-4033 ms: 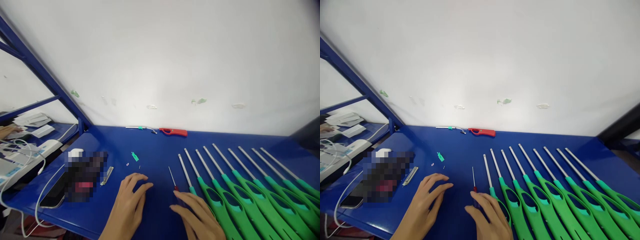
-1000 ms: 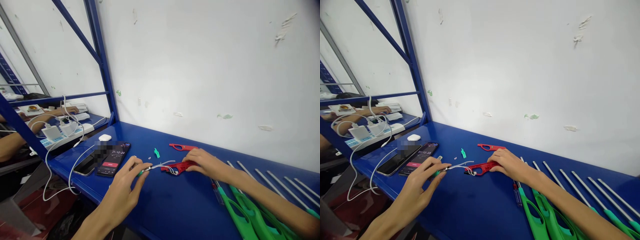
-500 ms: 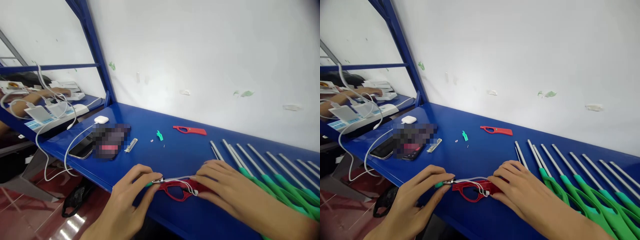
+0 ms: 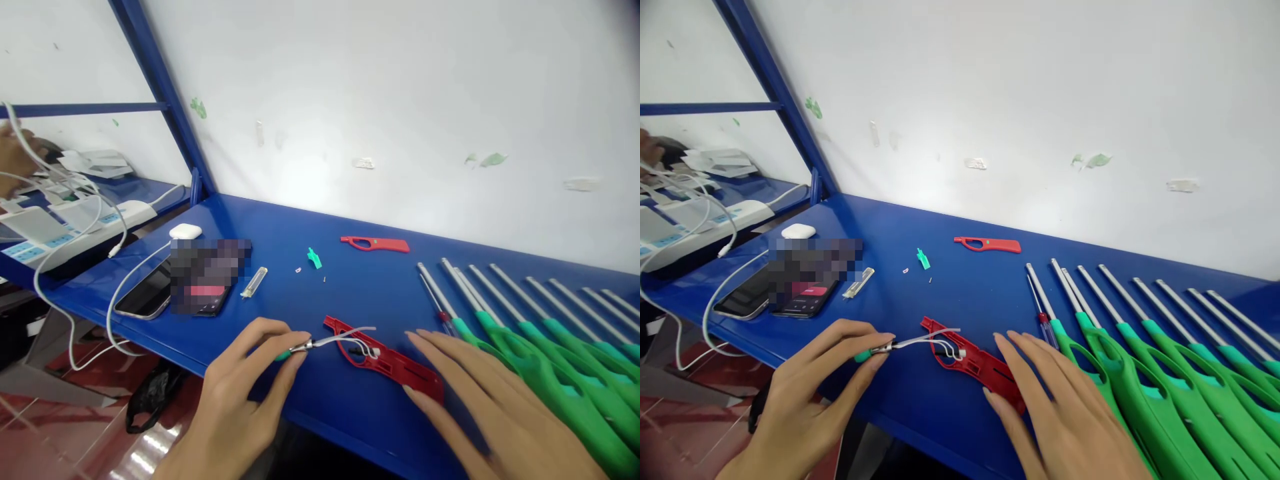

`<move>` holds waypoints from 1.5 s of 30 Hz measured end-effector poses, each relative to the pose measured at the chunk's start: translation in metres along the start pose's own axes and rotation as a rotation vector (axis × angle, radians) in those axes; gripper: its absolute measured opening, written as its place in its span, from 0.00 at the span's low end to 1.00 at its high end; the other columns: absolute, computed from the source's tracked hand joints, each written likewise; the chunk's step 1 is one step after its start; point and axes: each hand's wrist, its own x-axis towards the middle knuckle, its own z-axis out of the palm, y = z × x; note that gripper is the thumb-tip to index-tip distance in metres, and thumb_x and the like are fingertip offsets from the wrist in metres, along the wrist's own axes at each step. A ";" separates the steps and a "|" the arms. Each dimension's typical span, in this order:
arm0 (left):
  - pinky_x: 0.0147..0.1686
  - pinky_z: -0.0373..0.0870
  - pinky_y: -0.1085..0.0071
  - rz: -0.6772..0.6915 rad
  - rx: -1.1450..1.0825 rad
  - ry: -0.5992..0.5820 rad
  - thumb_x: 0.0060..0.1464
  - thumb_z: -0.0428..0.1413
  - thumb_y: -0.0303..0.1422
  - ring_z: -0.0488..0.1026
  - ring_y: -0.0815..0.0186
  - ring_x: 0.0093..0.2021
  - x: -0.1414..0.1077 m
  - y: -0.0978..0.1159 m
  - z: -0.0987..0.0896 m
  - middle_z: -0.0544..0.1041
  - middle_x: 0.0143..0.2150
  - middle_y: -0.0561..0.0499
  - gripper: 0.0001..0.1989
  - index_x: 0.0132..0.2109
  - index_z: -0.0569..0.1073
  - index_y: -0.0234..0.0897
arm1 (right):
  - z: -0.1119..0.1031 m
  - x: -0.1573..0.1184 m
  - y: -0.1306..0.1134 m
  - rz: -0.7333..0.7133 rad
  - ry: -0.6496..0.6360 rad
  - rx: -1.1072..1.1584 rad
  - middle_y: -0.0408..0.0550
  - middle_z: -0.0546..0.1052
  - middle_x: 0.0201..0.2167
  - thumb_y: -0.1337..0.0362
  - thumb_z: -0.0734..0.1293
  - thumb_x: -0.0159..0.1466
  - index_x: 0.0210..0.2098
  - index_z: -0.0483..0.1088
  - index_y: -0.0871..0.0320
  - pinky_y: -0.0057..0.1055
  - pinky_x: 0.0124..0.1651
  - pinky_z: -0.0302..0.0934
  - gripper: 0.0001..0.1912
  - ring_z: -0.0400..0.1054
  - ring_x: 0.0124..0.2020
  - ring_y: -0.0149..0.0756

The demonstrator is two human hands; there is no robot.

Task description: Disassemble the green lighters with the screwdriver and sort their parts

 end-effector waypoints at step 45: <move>0.45 0.77 0.73 0.124 0.024 -0.223 0.74 0.55 0.24 0.78 0.68 0.46 -0.002 -0.007 0.000 0.80 0.48 0.52 0.11 0.52 0.81 0.43 | 0.012 0.010 -0.013 0.036 -0.108 0.297 0.31 0.84 0.56 0.57 0.63 0.79 0.60 0.76 0.45 0.19 0.60 0.71 0.15 0.81 0.53 0.25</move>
